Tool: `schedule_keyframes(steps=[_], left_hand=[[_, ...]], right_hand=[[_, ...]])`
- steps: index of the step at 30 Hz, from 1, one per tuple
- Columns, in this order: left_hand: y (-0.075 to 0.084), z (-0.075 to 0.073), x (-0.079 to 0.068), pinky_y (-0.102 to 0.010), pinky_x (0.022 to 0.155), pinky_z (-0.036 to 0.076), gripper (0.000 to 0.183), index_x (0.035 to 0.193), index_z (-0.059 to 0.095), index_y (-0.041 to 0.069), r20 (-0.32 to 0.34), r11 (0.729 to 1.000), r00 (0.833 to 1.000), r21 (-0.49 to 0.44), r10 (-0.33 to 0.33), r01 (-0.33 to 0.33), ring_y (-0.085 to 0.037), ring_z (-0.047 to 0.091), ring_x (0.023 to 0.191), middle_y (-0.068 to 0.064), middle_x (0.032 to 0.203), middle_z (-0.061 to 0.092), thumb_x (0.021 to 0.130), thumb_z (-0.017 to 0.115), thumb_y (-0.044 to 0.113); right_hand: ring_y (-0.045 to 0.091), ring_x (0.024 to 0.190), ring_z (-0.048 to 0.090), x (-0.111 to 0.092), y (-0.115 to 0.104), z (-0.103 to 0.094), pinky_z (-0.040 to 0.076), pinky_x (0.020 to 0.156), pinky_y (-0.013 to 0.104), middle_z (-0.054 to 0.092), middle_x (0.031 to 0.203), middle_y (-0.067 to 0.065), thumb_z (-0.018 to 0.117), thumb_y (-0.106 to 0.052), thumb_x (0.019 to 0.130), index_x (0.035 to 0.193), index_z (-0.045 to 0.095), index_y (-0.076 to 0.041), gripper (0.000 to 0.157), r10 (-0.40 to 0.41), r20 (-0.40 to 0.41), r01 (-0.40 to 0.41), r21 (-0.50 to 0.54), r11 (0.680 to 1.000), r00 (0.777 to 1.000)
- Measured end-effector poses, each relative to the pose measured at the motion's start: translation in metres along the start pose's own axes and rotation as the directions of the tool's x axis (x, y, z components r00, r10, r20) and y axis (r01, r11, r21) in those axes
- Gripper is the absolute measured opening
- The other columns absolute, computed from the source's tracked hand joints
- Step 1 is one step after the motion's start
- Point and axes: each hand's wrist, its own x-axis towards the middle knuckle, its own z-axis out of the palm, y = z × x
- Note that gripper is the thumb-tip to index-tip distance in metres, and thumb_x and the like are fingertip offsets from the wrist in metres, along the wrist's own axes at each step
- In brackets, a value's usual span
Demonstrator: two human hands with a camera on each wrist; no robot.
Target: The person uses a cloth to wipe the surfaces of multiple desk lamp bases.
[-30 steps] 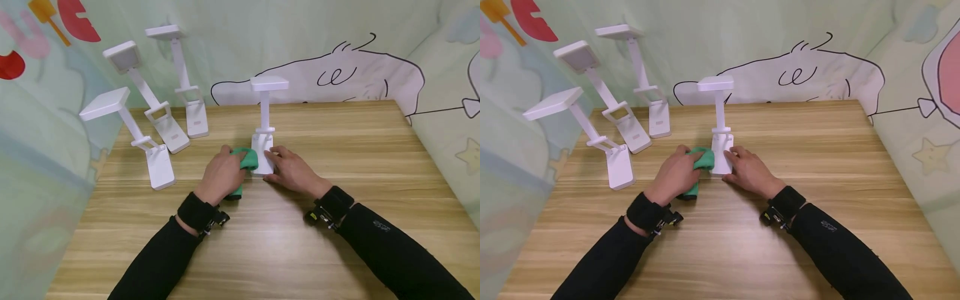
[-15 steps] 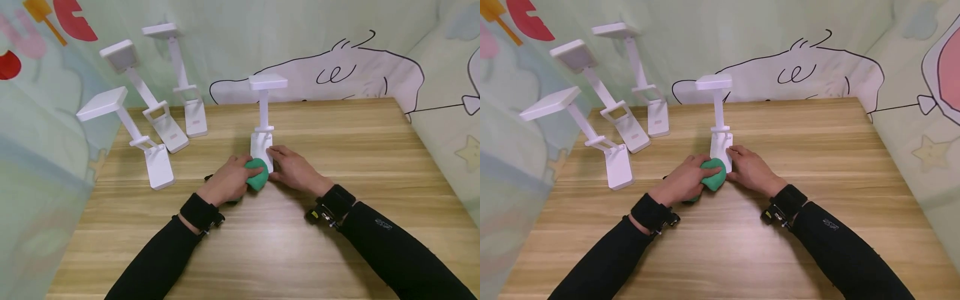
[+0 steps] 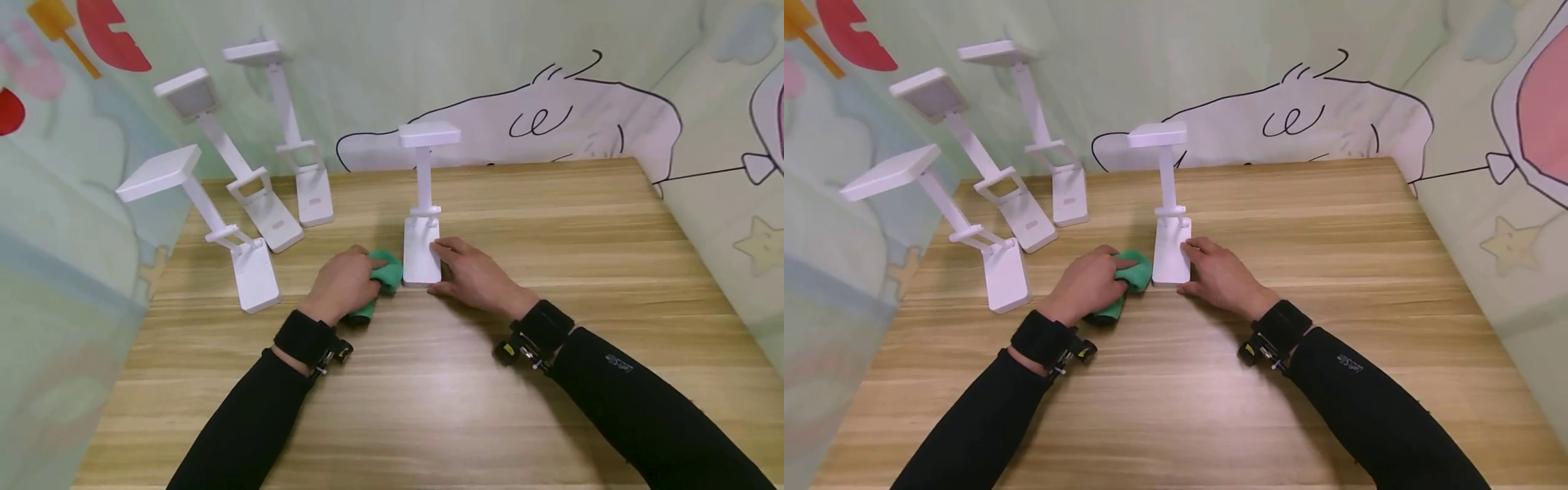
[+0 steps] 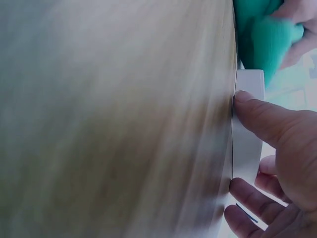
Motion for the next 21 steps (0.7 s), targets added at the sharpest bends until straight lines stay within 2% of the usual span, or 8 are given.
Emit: schedule_keyframes(steps=[2, 4, 8, 10, 12, 16, 18, 21], left_hand=[[0.001, 0.003, 0.001, -0.037, 0.071, 0.052, 0.037, 0.120, 0.069, 0.017, -0.011, 0.999, 1.000, 0.039, -0.008, 0.008, -0.022, 0.056, 0.089, -0.013, 0.108, 0.063, 0.084, 0.061, 0.016], [0.006, 0.005, 0.003, -0.038, 0.068, 0.051, 0.026, 0.109, 0.072, 0.015, -0.005, 0.997, 1.000, 0.074, 0.012, -0.012, -0.022, 0.054, 0.085, -0.013, 0.098, 0.061, 0.084, 0.062, 0.018], [0.018, 0.001, -0.002, -0.033, 0.060, 0.047, 0.005, 0.082, 0.070, 0.015, 0.081, 0.992, 0.996, 0.112, 0.046, -0.055, -0.020, 0.051, 0.075, -0.007, 0.084, 0.054, 0.083, 0.065, 0.017], [0.023, -0.002, -0.006, -0.029, 0.055, 0.043, 0.006, 0.079, 0.069, 0.017, 0.129, 0.991, 0.989, 0.107, 0.070, -0.084, -0.018, 0.049, 0.070, -0.004, 0.082, 0.052, 0.083, 0.065, 0.015], [0.028, -0.004, -0.010, -0.027, 0.053, 0.042, 0.006, 0.083, 0.072, 0.018, 0.143, 0.988, 0.984, 0.097, 0.104, -0.119, -0.016, 0.048, 0.068, -0.003, 0.083, 0.051, 0.083, 0.066, 0.016], [0.038, -0.001, -0.012, -0.028, 0.060, 0.046, 0.014, 0.097, 0.073, 0.018, 0.056, 0.980, 0.981, 0.071, 0.184, -0.187, -0.014, 0.049, 0.078, -0.002, 0.095, 0.053, 0.087, 0.069, 0.028], [0.041, 0.002, -0.011, -0.029, 0.067, 0.049, 0.021, 0.100, 0.072, 0.017, -0.006, 0.974, 0.976, 0.067, 0.216, -0.215, -0.015, 0.050, 0.085, -0.003, 0.103, 0.054, 0.088, 0.070, 0.033], [0.040, 0.000, -0.011, -0.030, 0.077, 0.051, 0.023, 0.101, 0.072, 0.015, -0.060, 0.971, 0.969, 0.043, 0.239, -0.236, -0.016, 0.052, 0.092, -0.004, 0.111, 0.057, 0.088, 0.070, 0.033]], right_hand=[[0.034, 0.119, 0.051, 0.001, -0.001, 0.002, 0.046, 0.099, 0.048, 0.046, 0.138, 0.022, 0.077, -0.042, 0.080, 0.141, 0.043, 0.004, 0.084, 0.003, -0.001, -0.003, 0.002, 1.000, 1.000], [0.034, 0.119, 0.052, 0.001, -0.001, 0.003, 0.046, 0.099, 0.048, 0.046, 0.138, 0.021, 0.077, -0.042, 0.080, 0.141, 0.043, 0.003, 0.084, 0.008, 0.000, -0.008, 0.001, 1.000, 1.000], [0.033, 0.120, 0.051, 0.001, -0.001, 0.004, 0.046, 0.099, 0.047, 0.045, 0.140, 0.020, 0.076, -0.044, 0.080, 0.142, 0.042, 0.002, 0.084, 0.019, 0.012, -0.019, 0.001, 1.000, 1.000], [0.032, 0.121, 0.051, 0.000, -0.001, 0.004, 0.046, 0.099, 0.047, 0.045, 0.140, 0.019, 0.076, -0.044, 0.081, 0.142, 0.042, 0.002, 0.083, 0.028, 0.018, -0.028, -0.005, 1.000, 0.999], [0.033, 0.122, 0.050, -0.001, -0.001, 0.003, 0.046, 0.100, 0.048, 0.044, 0.141, 0.020, 0.076, -0.042, 0.081, 0.142, 0.042, 0.003, 0.083, 0.027, 0.019, -0.027, -0.001, 1.000, 0.999], [0.033, 0.122, 0.050, -0.001, 0.000, 0.001, 0.046, 0.099, 0.048, 0.045, 0.141, 0.020, 0.077, -0.040, 0.081, 0.142, 0.042, 0.003, 0.083, 0.023, 0.007, -0.023, -0.005, 1.000, 1.000], [0.034, 0.121, 0.051, -0.001, 0.000, 0.001, 0.047, 0.098, 0.048, 0.045, 0.140, 0.020, 0.076, -0.039, 0.081, 0.142, 0.042, 0.004, 0.081, 0.017, 0.001, -0.017, -0.010, 1.000, 1.000], [0.034, 0.120, 0.052, 0.000, -0.001, 0.002, 0.048, 0.097, 0.048, 0.046, 0.139, 0.021, 0.076, -0.037, 0.082, 0.141, 0.042, 0.004, 0.079, 0.000, 0.000, 0.000, -0.009, 1.000, 1.000]])
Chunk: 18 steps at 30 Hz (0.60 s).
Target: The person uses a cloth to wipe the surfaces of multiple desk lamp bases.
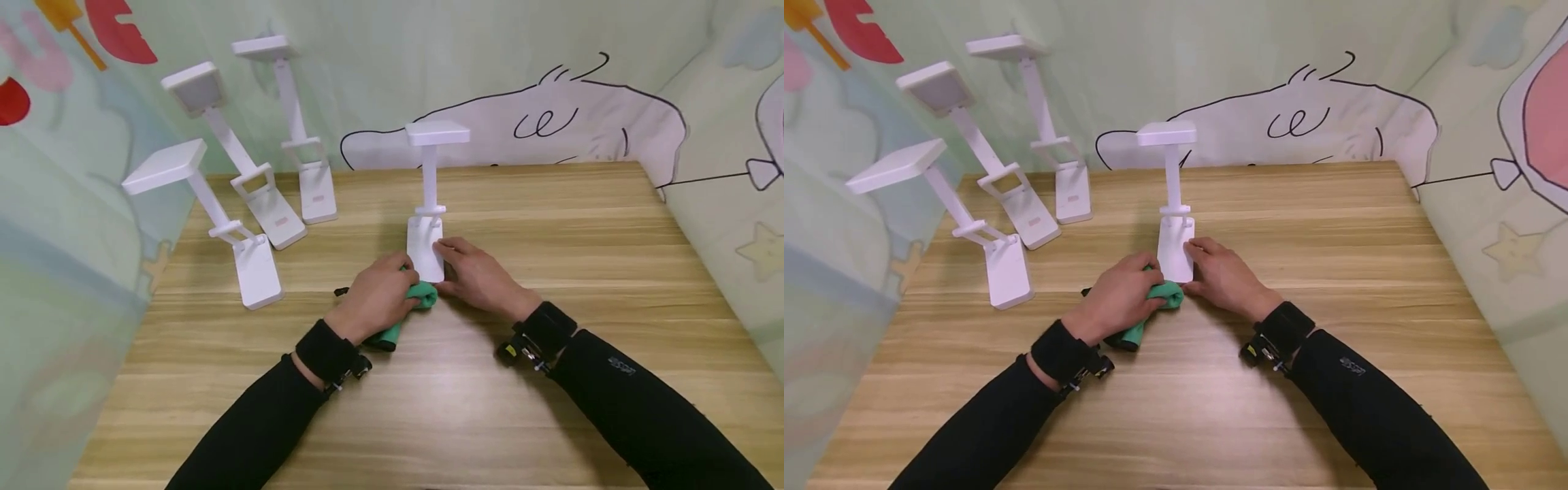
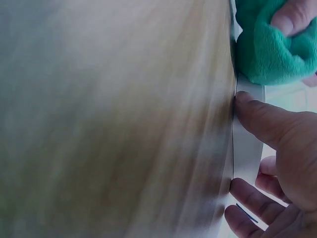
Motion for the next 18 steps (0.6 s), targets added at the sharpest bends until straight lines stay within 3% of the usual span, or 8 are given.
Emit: schedule_keyframes(steps=[3, 6, 8, 10, 12, 15, 18], left_hand=[[-0.005, -0.009, 0.000, -0.030, 0.079, 0.051, 0.022, 0.101, 0.073, 0.014, -0.079, 0.998, 0.997, -0.058, -0.017, 0.012, -0.015, 0.055, 0.094, -0.004, 0.113, 0.059, 0.087, 0.071, 0.031], [-0.009, -0.018, 0.004, -0.032, 0.086, 0.051, 0.023, 0.102, 0.073, 0.013, -0.197, 0.993, 0.980, -0.120, -0.031, 0.007, -0.017, 0.055, 0.101, -0.005, 0.117, 0.058, 0.086, 0.073, 0.029], [-0.009, -0.017, 0.011, -0.034, 0.094, 0.048, 0.025, 0.105, 0.073, 0.013, -0.236, 0.993, 0.972, -0.113, -0.006, -0.021, -0.021, 0.052, 0.109, -0.008, 0.120, 0.056, 0.085, 0.074, 0.028], [-0.008, -0.012, 0.017, -0.038, 0.100, 0.044, 0.028, 0.108, 0.072, 0.015, -0.192, 0.997, 0.981, -0.065, 0.038, -0.051, -0.024, 0.048, 0.117, -0.010, 0.126, 0.054, 0.086, 0.073, 0.033], [-0.006, -0.003, 0.021, -0.041, 0.105, 0.040, 0.035, 0.109, 0.072, 0.017, -0.098, 0.996, 0.992, -0.021, 0.083, -0.086, -0.027, 0.043, 0.125, -0.013, 0.132, 0.052, 0.087, 0.069, 0.043], [-0.004, 0.007, 0.023, -0.045, 0.106, 0.037, 0.044, 0.108, 0.074, 0.020, 0.013, 0.995, 0.995, 0.019, 0.095, -0.095, -0.026, 0.037, 0.133, -0.014, 0.139, 0.050, 0.088, 0.061, 0.057], [-0.001, 0.013, 0.024, -0.047, 0.101, 0.043, 0.042, 0.105, 0.075, 0.019, -0.003, 0.999, 0.999, 0.028, 0.038, -0.038, -0.028, 0.040, 0.130, -0.013, 0.139, 0.051, 0.088, 0.062, 0.055]], right_hand=[[0.034, 0.119, 0.052, 0.000, 0.000, 0.001, 0.048, 0.097, 0.047, 0.046, 0.139, 0.021, 0.075, -0.038, 0.083, 0.142, 0.042, 0.003, 0.080, -0.010, -0.001, 0.010, 0.007, 1.000, 1.000], [0.032, 0.119, 0.052, -0.001, 0.001, 0.000, 0.047, 0.098, 0.047, 0.046, 0.139, 0.019, 0.076, -0.041, 0.081, 0.142, 0.043, 0.002, 0.082, -0.004, -0.014, 0.004, 0.013, 1.000, 1.000], [0.031, 0.119, 0.053, -0.002, 0.002, -0.001, 0.047, 0.098, 0.046, 0.047, 0.139, 0.017, 0.077, -0.040, 0.080, 0.142, 0.044, 0.000, 0.081, 0.003, -0.026, -0.002, 0.015, 1.000, 1.000], [0.031, 0.118, 0.053, -0.004, 0.003, -0.001, 0.047, 0.097, 0.046, 0.048, 0.137, 0.018, 0.077, -0.034, 0.082, 0.141, 0.044, 0.000, 0.076, -0.007, -0.034, 0.007, 0.019, 1.000, 0.999], [0.032, 0.117, 0.053, -0.004, 0.003, -0.001, 0.048, 0.096, 0.046, 0.048, 0.136, 0.020, 0.073, -0.027, 0.085, 0.141, 0.043, 0.002, 0.070, -0.032, -0.032, 0.032, 0.008, 0.999, 0.999], [0.033, 0.118, 0.052, -0.003, 0.003, 0.000, 0.049, 0.096, 0.046, 0.048, 0.136, 0.022, 0.070, -0.021, 0.086, 0.141, 0.042, 0.005, 0.066, -0.066, -0.031, 0.066, -0.011, 0.998, 0.997], [0.033, 0.120, 0.051, -0.003, 0.003, 0.000, 0.047, 0.098, 0.046, 0.048, 0.137, 0.021, 0.069, -0.022, 0.085, 0.141, 0.042, 0.006, 0.068, -0.054, -0.031, 0.053, -0.018, 0.998, 0.998]])
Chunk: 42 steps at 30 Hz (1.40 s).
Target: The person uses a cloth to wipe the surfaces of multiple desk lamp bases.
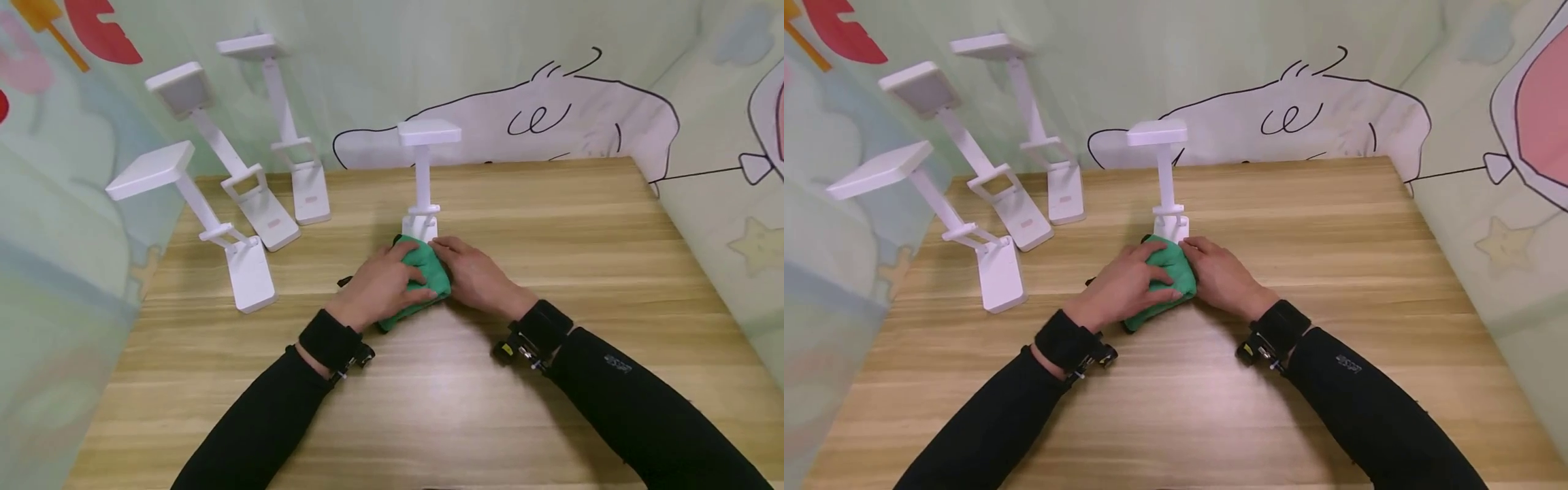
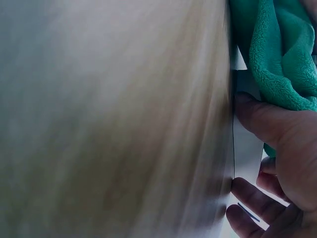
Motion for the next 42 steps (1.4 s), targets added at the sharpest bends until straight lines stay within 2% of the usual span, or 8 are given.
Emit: schedule_keyframes(steps=[5, 7, 13, 19, 29, 33, 38, 42], left_hand=[[-0.001, 0.014, 0.001, -0.046, 0.081, 0.053, 0.053, 0.115, 0.062, 0.014, -0.108, 0.992, 0.988, 0.053, -0.110, 0.116, -0.034, 0.054, 0.108, -0.010, 0.132, 0.055, 0.078, 0.076, 0.049], [-0.002, 0.017, 0.003, -0.045, 0.083, 0.052, 0.061, 0.121, 0.058, 0.012, -0.117, 0.988, 0.986, 0.083, -0.117, 0.127, -0.031, 0.054, 0.106, -0.009, 0.128, 0.057, 0.076, 0.078, 0.049], [-0.002, 0.012, 0.007, -0.037, 0.093, 0.045, 0.056, 0.121, 0.057, 0.010, -0.060, 0.989, 0.994, 0.116, -0.089, 0.095, -0.021, 0.055, 0.103, -0.008, 0.116, 0.060, 0.080, 0.077, 0.042], [-0.004, 0.007, 0.005, -0.035, 0.085, 0.052, 0.042, 0.117, 0.057, 0.011, -0.012, 0.992, 0.992, -0.003, -0.126, 0.126, -0.020, 0.058, 0.093, -0.007, 0.111, 0.059, 0.083, 0.077, 0.027], [-0.014, 0.003, -0.003, -0.032, 0.071, 0.052, 0.024, 0.106, 0.058, 0.013, 0.016, 0.975, 0.980, -0.097, -0.197, 0.198, -0.014, 0.055, 0.082, -0.001, 0.098, 0.059, 0.085, 0.071, 0.012], [-0.027, 0.003, -0.007, -0.035, 0.069, 0.053, 0.025, 0.107, 0.060, 0.014, 0.036, 0.956, 0.964, -0.126, -0.264, 0.266, -0.016, 0.058, 0.081, -0.001, 0.098, 0.064, 0.084, 0.072, 0.015], [-0.043, -0.001, -0.011, -0.040, 0.067, 0.053, 0.027, 0.109, 0.064, 0.015, 0.016, 0.915, 0.919, -0.096, -0.393, 0.393, -0.025, 0.061, 0.082, -0.005, 0.097, 0.070, 0.084, 0.072, 0.019], [-0.045, -0.004, -0.012, -0.041, 0.068, 0.054, 0.027, 0.110, 0.063, 0.012, 0.024, 0.909, 0.913, -0.088, -0.408, 0.408, -0.027, 0.061, 0.083, -0.008, 0.097, 0.071, 0.085, 0.071, 0.018]], right_hand=[[0.034, 0.122, 0.050, 0.001, 0.000, -0.001, 0.045, 0.100, 0.047, 0.046, 0.138, 0.021, 0.072, -0.028, 0.085, 0.142, 0.041, 0.004, 0.073, 0.033, 0.028, -0.033, 0.003, 0.999, 0.999], [0.034, 0.123, 0.049, 0.002, 0.001, -0.001, 0.045, 0.100, 0.047, 0.046, 0.139, 0.021, 0.073, -0.031, 0.085, 0.142, 0.040, 0.004, 0.075, 0.030, 0.039, -0.031, 0.004, 1.000, 0.999], [0.033, 0.124, 0.049, 0.002, 0.001, 0.000, 0.044, 0.101, 0.047, 0.045, 0.140, 0.020, 0.073, -0.035, 0.085, 0.143, 0.040, 0.003, 0.077, 0.040, 0.046, -0.041, 0.028, 0.999, 0.998], [0.033, 0.123, 0.049, 0.002, 0.001, 0.001, 0.044, 0.101, 0.048, 0.045, 0.141, 0.019, 0.073, -0.036, 0.084, 0.143, 0.040, 0.003, 0.078, 0.052, 0.043, -0.053, 0.037, 0.998, 0.998], [0.032, 0.121, 0.051, 0.002, 0.000, 0.001, 0.046, 0.099, 0.047, 0.045, 0.140, 0.020, 0.075, -0.041, 0.082, 0.142, 0.042, 0.003, 0.082, 0.061, 0.036, -0.063, 0.036, 0.997, 0.997], [0.033, 0.121, 0.051, 0.002, -0.001, 0.000, 0.046, 0.099, 0.047, 0.045, 0.140, 0.021, 0.075, -0.042, 0.081, 0.141, 0.042, 0.004, 0.082, 0.066, 0.044, -0.067, 0.031, 0.997, 0.997], [0.034, 0.121, 0.051, 0.004, -0.006, -0.004, 0.047, 0.099, 0.047, 0.043, 0.141, 0.022, 0.076, -0.042, 0.081, 0.142, 0.040, 0.005, 0.085, 0.106, 0.085, -0.108, 0.014, 0.994, 0.991], [0.038, 0.123, 0.048, 0.008, -0.013, -0.005, 0.045, 0.099, 0.050, 0.040, 0.144, 0.026, 0.077, -0.046, 0.078, 0.143, 0.036, 0.007, 0.094, 0.105, 0.078, -0.105, -0.004, 0.994, 0.991]])
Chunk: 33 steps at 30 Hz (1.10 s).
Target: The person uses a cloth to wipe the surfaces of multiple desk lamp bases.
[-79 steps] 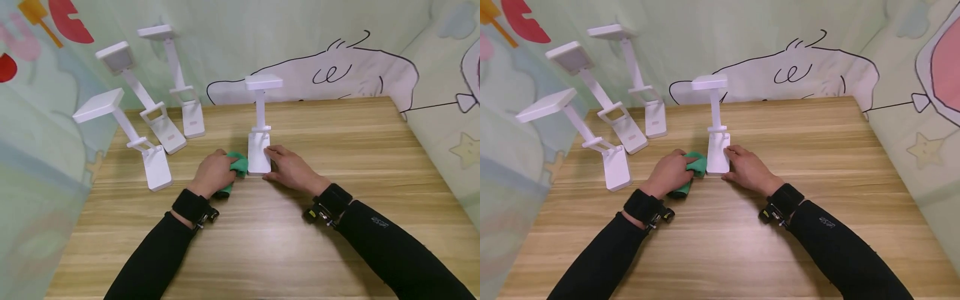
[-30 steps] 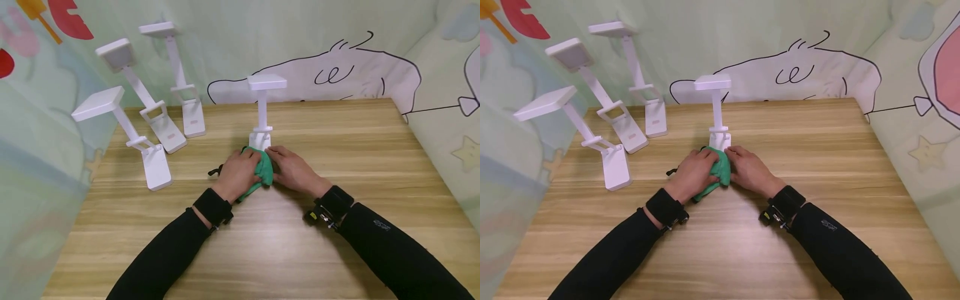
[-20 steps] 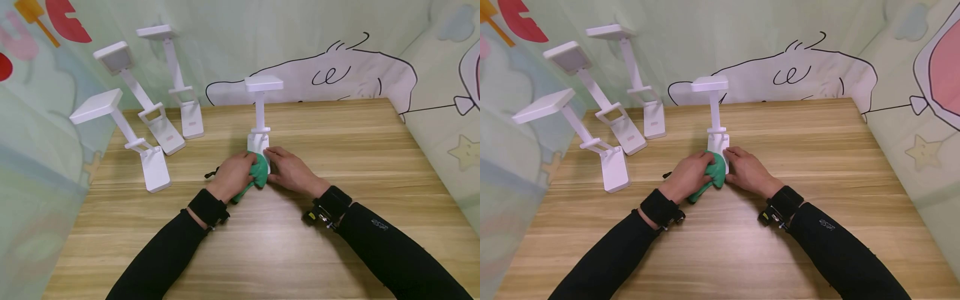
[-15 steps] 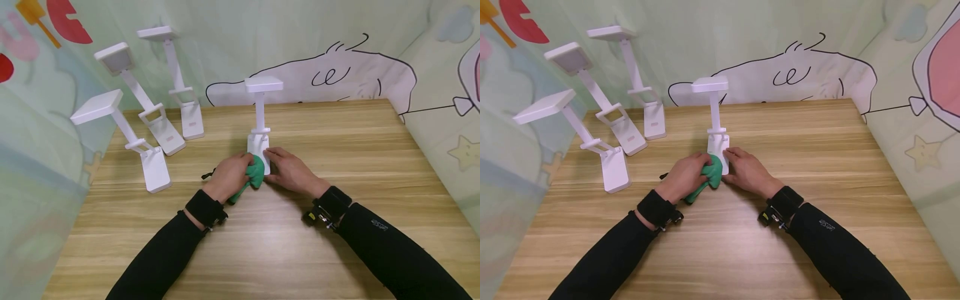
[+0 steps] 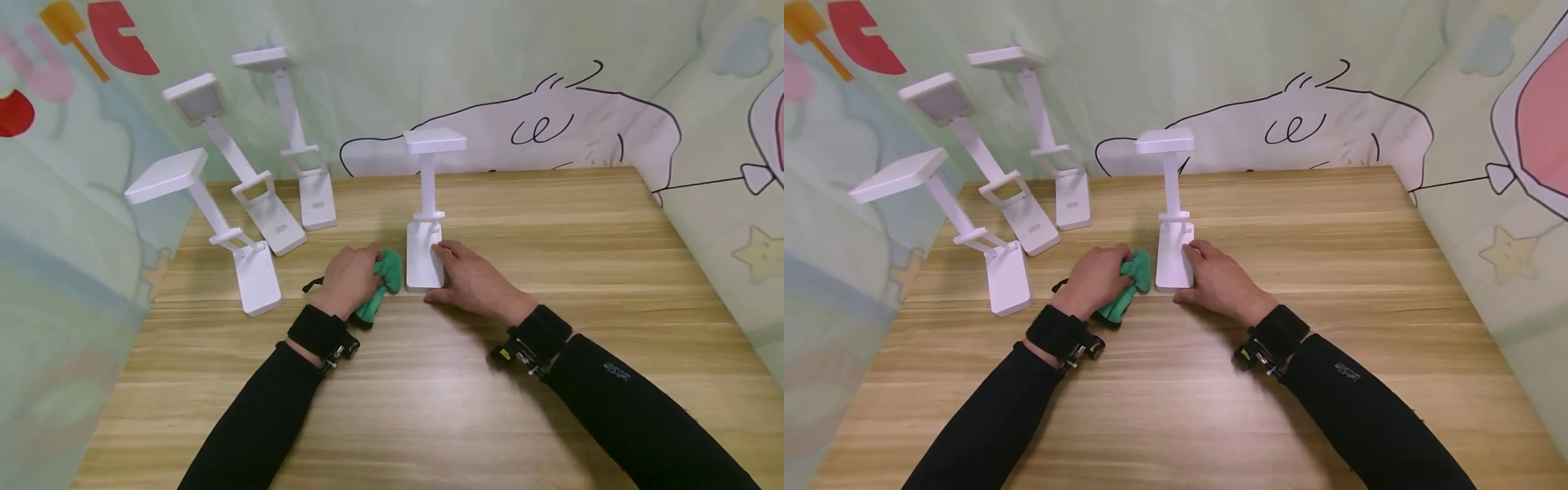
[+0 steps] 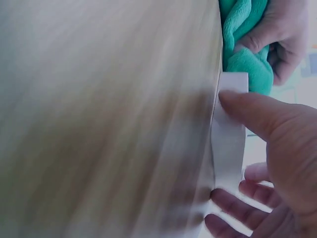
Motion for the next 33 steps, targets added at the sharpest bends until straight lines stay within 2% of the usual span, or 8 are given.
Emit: schedule_keyframes(steps=[4, 9, 16, 27, 33], left_hand=[[0.003, 0.000, -0.001, -0.040, 0.067, 0.054, 0.029, 0.113, 0.062, 0.010, 0.025, 1.000, 1.000, 0.015, 0.013, -0.013, -0.024, 0.062, 0.081, -0.009, 0.097, 0.071, 0.086, 0.069, 0.015], [0.006, 0.000, -0.001, -0.040, 0.068, 0.054, 0.028, 0.111, 0.062, 0.011, 0.037, 1.000, 0.999, 0.029, -0.005, 0.004, -0.022, 0.062, 0.081, -0.008, 0.097, 0.070, 0.085, 0.072, 0.016], [0.005, -0.002, -0.002, -0.040, 0.068, 0.054, 0.027, 0.110, 0.063, 0.010, 0.030, 1.000, 0.999, 0.011, -0.018, 0.018, -0.023, 0.061, 0.081, -0.009, 0.097, 0.070, 0.085, 0.071, 0.016], [0.005, -0.001, -0.001, -0.040, 0.070, 0.055, 0.029, 0.113, 0.062, 0.010, 0.038, 1.000, 0.999, 0.024, -0.016, 0.015, -0.024, 0.062, 0.084, -0.010, 0.100, 0.070, 0.086, 0.071, 0.017], [0.004, -0.001, -0.001, -0.040, 0.069, 0.055, 0.029, 0.112, 0.062, 0.010, 0.029, 1.000, 0.999, 0.029, -0.013, 0.012, -0.023, 0.062, 0.082, -0.010, 0.098, 0.069, 0.086, 0.071, 0.017]], right_hand=[[0.041, 0.123, 0.047, 0.003, -0.006, 0.002, 0.045, 0.098, 0.053, 0.039, 0.146, 0.027, 0.075, -0.050, 0.079, 0.144, 0.034, 0.008, 0.096, -0.014, -0.007, 0.014, -0.045, 0.999, 1.000], [0.040, 0.126, 0.045, 0.002, 0.002, 0.000, 0.043, 0.100, 0.054, 0.036, 0.151, 0.022, 0.071, -0.049, 0.083, 0.146, 0.033, 0.005, 0.091, 0.035, 0.040, -0.032, -0.060, 0.998, 0.999], [0.040, 0.129, 0.043, -0.004, 0.038, -0.014, 0.043, 0.099, 0.054, 0.029, 0.156, 0.018, 0.071, -0.044, 0.084, 0.149, 0.029, 0.001, 0.090, 0.080, 0.072, -0.078, -0.030, 0.996, 0.994], [0.047, 0.132, 0.034, -0.017, 0.096, -0.044, 0.035, 0.105, 0.059, 0.022, 0.156, 0.027, 0.070, -0.030, 0.087, 0.148, 0.025, 0.007, 0.085, 0.150, 0.129, -0.150, -0.008, 0.989, 0.980], [0.050, 0.134, 0.029, -0.024, 0.127, -0.058, 0.031, 0.106, 0.062, 0.020, 0.155, 0.031, 0.069, -0.026, 0.088, 0.148, 0.022, 0.009, 0.083, 0.218, 0.158, -0.218, -0.021, 0.976, 0.963]])
